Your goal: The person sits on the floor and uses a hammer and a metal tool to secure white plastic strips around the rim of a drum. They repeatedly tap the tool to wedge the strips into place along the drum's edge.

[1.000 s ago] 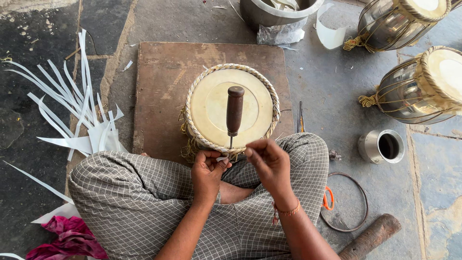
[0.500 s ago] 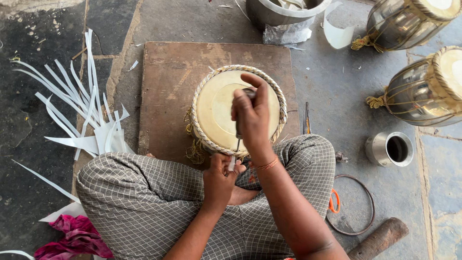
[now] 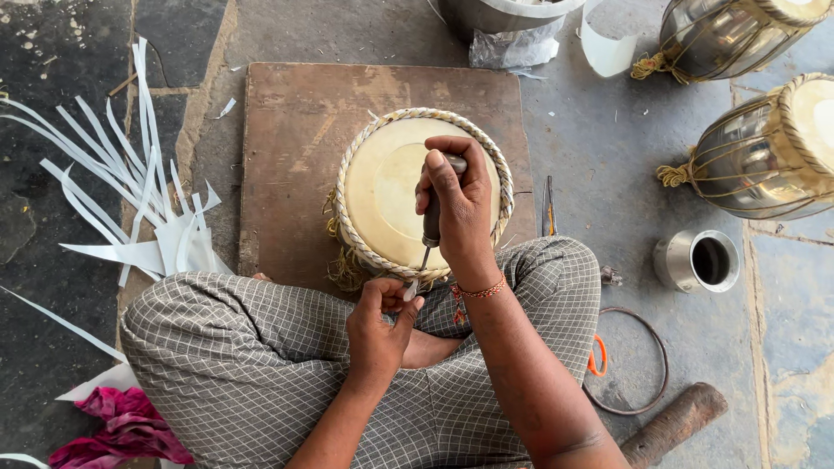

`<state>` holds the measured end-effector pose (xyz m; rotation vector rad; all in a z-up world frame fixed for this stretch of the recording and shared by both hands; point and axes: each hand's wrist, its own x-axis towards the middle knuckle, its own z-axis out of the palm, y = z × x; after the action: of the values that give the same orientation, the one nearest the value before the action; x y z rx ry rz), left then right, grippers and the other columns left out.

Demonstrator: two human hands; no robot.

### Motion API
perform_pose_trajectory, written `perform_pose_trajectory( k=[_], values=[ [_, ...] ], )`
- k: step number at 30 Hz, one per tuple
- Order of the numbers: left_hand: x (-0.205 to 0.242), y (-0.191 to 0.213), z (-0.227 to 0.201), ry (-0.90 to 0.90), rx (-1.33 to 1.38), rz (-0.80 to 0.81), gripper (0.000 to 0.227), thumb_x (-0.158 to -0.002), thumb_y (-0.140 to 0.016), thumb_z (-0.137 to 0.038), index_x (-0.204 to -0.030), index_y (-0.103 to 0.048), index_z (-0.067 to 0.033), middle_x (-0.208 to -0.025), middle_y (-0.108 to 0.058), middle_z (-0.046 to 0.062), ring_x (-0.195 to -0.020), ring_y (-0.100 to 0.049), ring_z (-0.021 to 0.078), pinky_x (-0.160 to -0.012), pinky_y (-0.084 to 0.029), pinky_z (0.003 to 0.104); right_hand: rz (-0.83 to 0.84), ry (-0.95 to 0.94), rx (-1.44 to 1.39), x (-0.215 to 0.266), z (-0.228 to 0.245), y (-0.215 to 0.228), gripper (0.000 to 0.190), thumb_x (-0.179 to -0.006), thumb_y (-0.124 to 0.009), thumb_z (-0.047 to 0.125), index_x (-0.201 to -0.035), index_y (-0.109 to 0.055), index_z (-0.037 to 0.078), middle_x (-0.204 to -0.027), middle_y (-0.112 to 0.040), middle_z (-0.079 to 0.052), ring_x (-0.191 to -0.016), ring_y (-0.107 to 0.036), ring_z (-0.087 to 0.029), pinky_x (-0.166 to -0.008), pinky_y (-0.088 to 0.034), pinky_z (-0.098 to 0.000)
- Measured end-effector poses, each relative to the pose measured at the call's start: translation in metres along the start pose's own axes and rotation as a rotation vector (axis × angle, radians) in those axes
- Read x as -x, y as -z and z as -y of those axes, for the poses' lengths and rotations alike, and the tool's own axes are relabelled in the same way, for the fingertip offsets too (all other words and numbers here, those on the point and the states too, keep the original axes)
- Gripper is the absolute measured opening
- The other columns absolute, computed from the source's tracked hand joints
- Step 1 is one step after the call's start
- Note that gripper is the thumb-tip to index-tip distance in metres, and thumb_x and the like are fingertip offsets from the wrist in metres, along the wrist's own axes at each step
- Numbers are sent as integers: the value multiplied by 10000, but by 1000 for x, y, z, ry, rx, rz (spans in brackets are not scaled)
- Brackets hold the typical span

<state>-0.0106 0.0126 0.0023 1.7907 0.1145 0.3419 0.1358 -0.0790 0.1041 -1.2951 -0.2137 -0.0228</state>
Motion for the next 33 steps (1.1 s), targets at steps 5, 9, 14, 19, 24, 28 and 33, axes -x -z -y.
perform_pose_trajectory(
  k=[5,9,14,19,24,28,33],
  values=[
    [-3,0,1,-111,-147,6,355,-892,-805,-226,-1111,-587,-54,-1007,-664,94,-946,-678,221,-809,-581,361,76,-24,-152,-3,-2,8,248,-1077,-622,228,-1225,-565,38,-822,-571,-24,-641,-547,-90,-580,-480,-245],
    [-9,4,-6,-457,-482,-63,391,-975,-721,-364,-1274,-595,-145,-1239,-503,135,-1192,-459,301,-1006,-415,448,177,-52,-281,-4,-2,16,292,-1089,-615,230,-1293,-550,31,-859,-578,-39,-655,-558,-102,-598,-491,-254],
    [-22,12,-17,-545,-625,50,381,-1013,-574,-422,-1353,-673,-282,-1375,-505,116,-1347,-360,296,-1149,-267,471,20,77,119,13,-10,6,505,-1077,-602,222,-1497,-368,70,-927,-597,-31,-698,-578,-85,-623,-516,-240],
    [-30,19,-15,-477,-449,163,324,-1010,-602,-399,-1214,-738,-188,-1291,-522,81,-1302,-368,307,-1142,-261,479,-20,159,203,28,-21,-3,576,-1113,-586,217,-1598,-306,83,-895,-501,5,-669,-493,-55,-575,-458,-222],
    [-42,21,-14,-493,-435,173,312,-1021,-623,-336,-1268,-746,-189,-1230,-523,51,-1277,-407,258,-1174,-261,484,83,-22,-88,2,-14,-8,521,-1104,-568,177,-1574,-384,49,-798,-512,-8,-592,-469,-66,-512,-399,-222],
    [-47,16,-15,-465,-411,117,295,-1012,-633,-311,-1264,-743,-200,-1212,-502,64,-1246,-393,299,-1149,-289,464,47,-97,-116,-8,-4,-13,535,-1073,-557,153,-1569,-381,55,-806,-534,-18,-578,-480,-69,-499,-404,-221],
    [-60,11,-20,-491,-381,84,281,-997,-675,-321,-1250,-736,-216,-1202,-492,52,-1253,-407,284,-1131,-313,464,24,-70,-119,-26,8,-13,538,-1085,-550,143,-1590,-381,67,-817,-559,-25,-586,-508,-72,-493,-426,-227]
  ],
)
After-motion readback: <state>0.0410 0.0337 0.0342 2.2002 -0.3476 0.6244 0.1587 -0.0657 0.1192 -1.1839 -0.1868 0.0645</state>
